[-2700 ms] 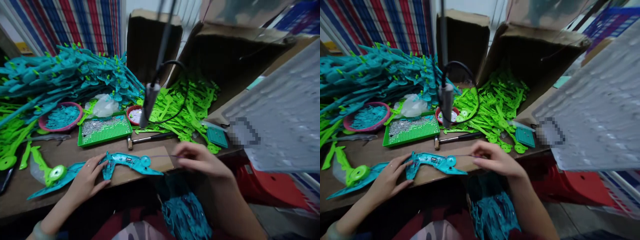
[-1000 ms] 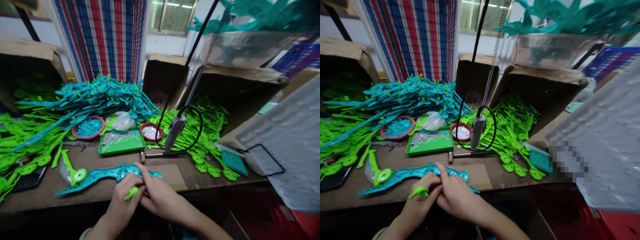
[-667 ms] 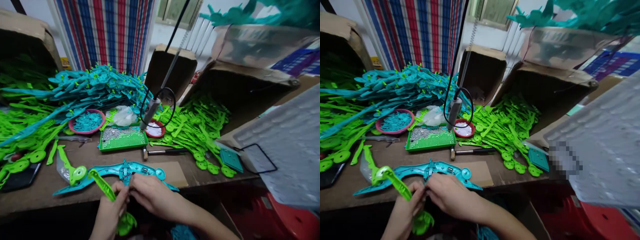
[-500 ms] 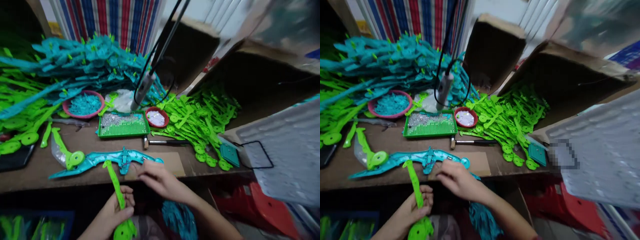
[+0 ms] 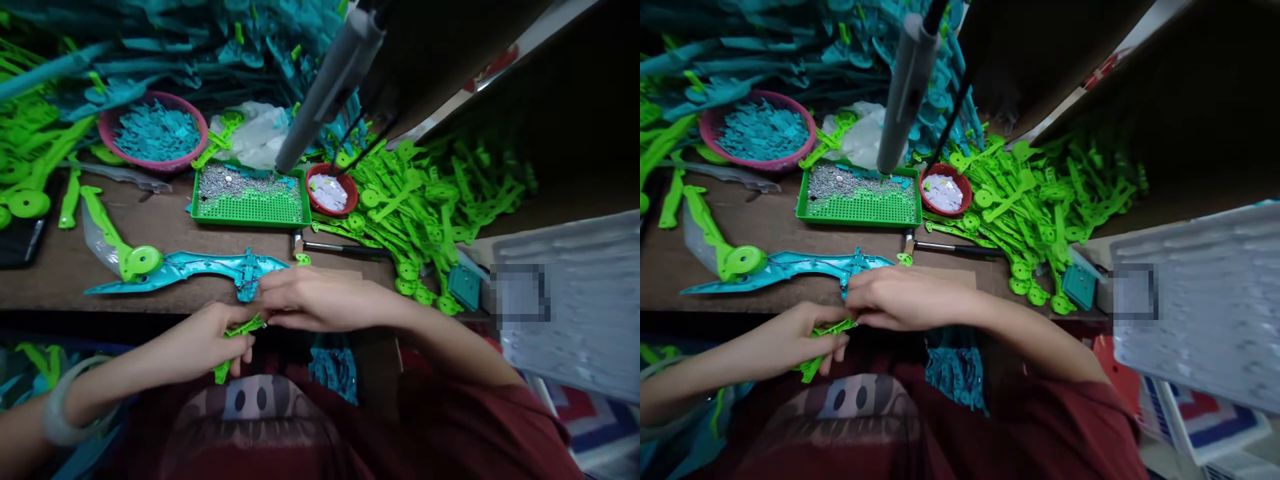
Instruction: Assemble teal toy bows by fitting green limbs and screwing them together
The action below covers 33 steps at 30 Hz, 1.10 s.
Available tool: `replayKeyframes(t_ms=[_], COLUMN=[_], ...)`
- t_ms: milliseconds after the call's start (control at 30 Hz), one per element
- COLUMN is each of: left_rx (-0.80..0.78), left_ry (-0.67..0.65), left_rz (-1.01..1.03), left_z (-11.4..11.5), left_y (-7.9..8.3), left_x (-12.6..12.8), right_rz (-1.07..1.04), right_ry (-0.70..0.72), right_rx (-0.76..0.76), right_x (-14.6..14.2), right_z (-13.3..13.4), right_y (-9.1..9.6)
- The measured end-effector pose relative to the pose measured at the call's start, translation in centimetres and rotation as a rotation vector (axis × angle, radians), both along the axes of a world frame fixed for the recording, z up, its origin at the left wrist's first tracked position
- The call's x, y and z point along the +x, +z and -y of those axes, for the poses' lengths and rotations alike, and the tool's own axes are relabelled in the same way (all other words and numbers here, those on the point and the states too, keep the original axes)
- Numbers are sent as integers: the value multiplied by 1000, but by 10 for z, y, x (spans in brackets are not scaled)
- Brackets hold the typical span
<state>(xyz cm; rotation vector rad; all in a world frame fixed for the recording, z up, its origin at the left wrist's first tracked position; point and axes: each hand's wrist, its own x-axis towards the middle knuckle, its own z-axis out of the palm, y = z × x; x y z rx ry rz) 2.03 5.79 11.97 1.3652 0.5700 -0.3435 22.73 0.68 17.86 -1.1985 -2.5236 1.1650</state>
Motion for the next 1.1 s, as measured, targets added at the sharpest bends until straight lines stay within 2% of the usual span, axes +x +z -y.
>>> replayKeyframes(t_ms=[67,167,267,500,633,833,1000,1100], left_rx=[-34,-49,-46,-41,-58,-65,-100,-121], left_ry=[-74,-127,-143,-213,-218,-237,-260,-257], left_rz=[-37,-97,-111,-104,-92,-68,-74,-52], left_z=[-2,-3,-3,-3,-2,-1,-2,-2], left_y=[4,8,8,3,3,2,0,-2], left_x=[3,6,7,9,11,11,11,13], right_rz=[54,76,65,-25,-53,-59,-156,-180], right_ry=[76,76,59,127,113,137,98,86], right_rx=[-43,-130,-211,-385,-453,-581,-813,-794], right_x=[-3,-10,-13,-10,-9,-9,-7,-7], right_z=[-8,-16,-20,-26,-26,-28,-27,-25], right_y=[4,2,-3,-20,-26,-24,-30,-35])
